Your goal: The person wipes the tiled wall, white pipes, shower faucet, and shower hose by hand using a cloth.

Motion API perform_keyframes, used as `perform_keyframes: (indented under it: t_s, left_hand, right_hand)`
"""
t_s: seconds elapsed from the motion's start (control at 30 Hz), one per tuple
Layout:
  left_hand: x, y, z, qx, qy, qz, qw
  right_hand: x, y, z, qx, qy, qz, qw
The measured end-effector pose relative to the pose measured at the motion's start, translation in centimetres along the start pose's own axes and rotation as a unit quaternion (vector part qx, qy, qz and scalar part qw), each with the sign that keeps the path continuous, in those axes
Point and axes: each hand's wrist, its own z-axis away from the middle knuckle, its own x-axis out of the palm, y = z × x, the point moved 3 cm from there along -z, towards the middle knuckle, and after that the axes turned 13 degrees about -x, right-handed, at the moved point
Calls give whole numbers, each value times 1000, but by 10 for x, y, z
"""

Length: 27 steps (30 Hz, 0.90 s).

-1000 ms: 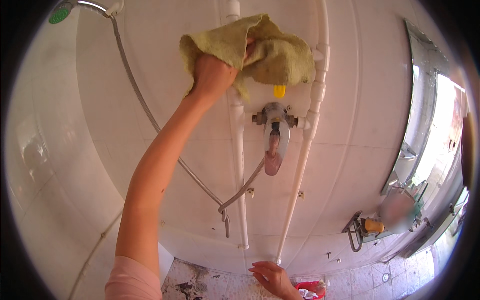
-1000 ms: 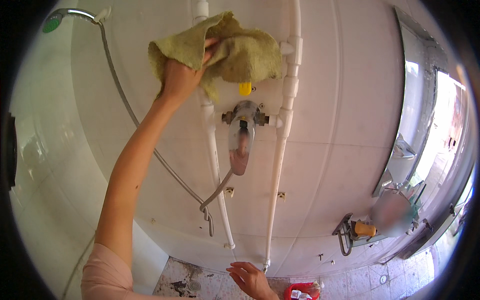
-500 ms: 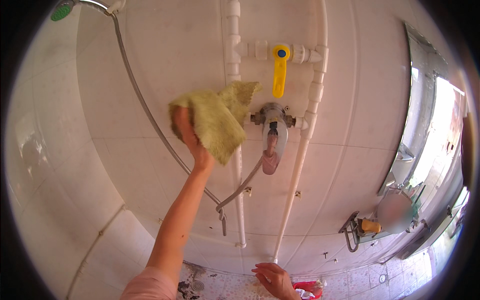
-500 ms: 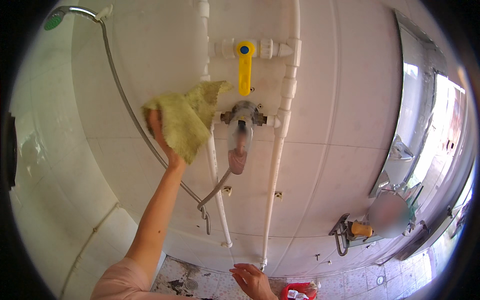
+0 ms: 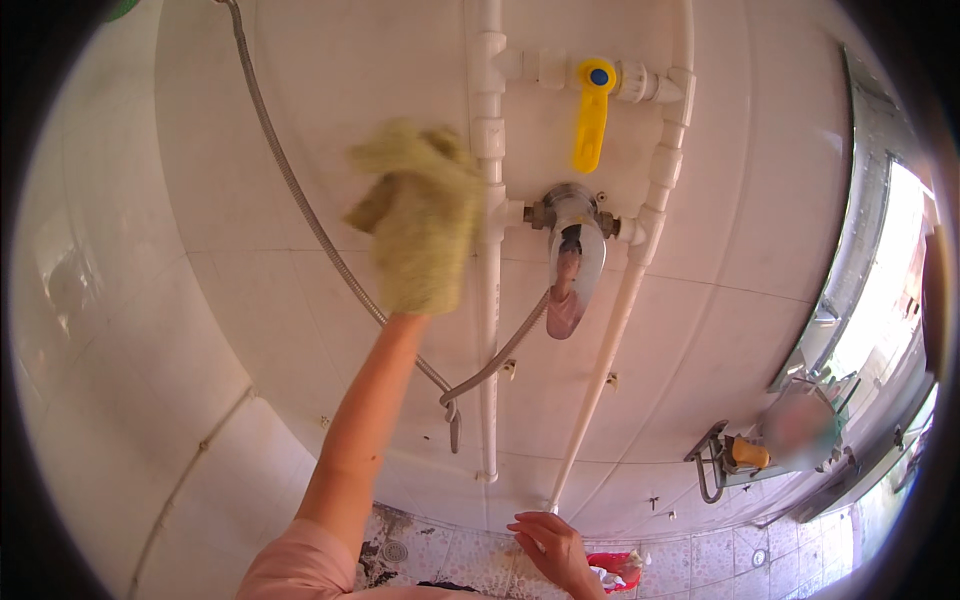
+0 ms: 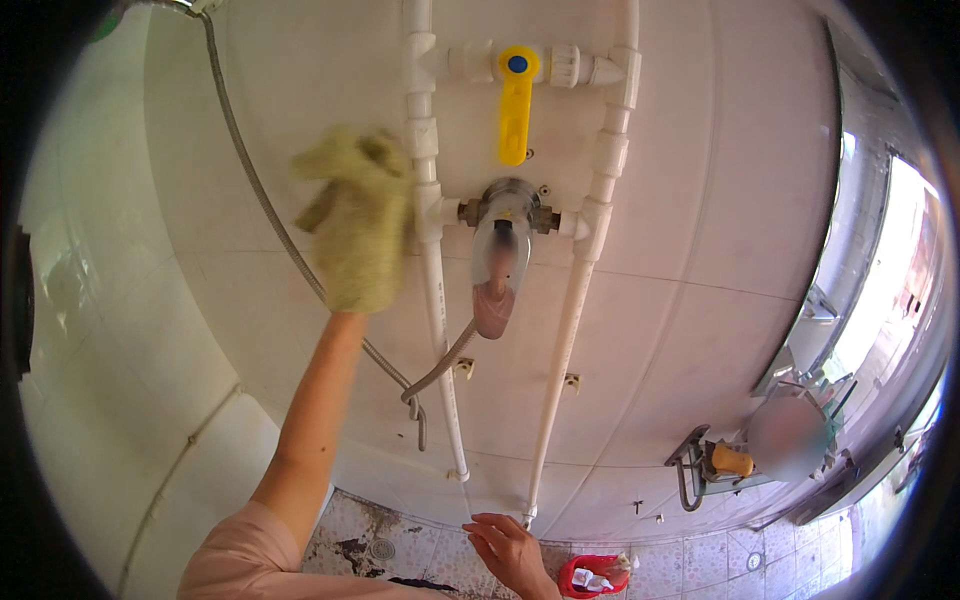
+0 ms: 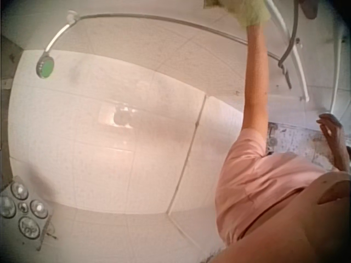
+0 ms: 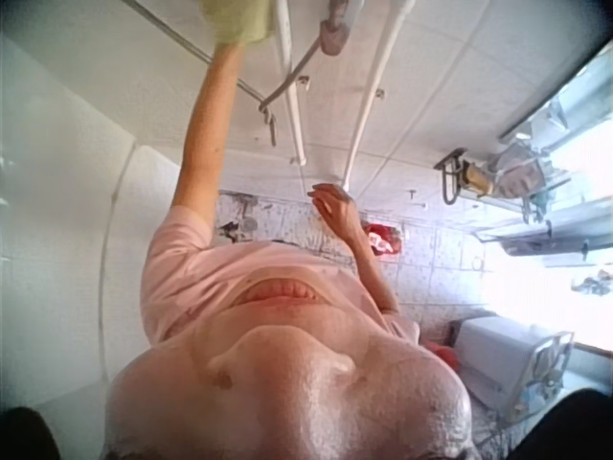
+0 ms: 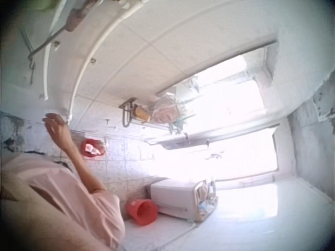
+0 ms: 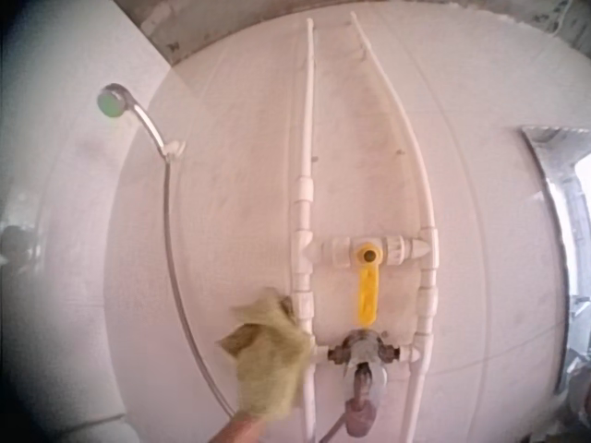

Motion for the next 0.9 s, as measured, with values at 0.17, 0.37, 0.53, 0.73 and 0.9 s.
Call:
perform_keyframes:
  t_s: [0.17,0.37,0.53,0.73,0.9]
  left_hand:
    - [12,7,5,229,48,167,958]
    - [3,74,3,25,-90,-340,936]
    - [23,5,-9,17,-186,-29,982]
    - [56,-64,11,-138,-268,659,689]
    - [62,-65,85,-179,-270,108,940]
  right_hand:
    - [9,-16,-13,14,-21,-42,999]
    - [6,-14,-19,24,-31,-31,999]
    - [21,-3,-14,-6,-31,-26,999]
    - [28,-8,-12,5,-35,-32,999]
    - [32,-7,-4,31,-44,-23,998]
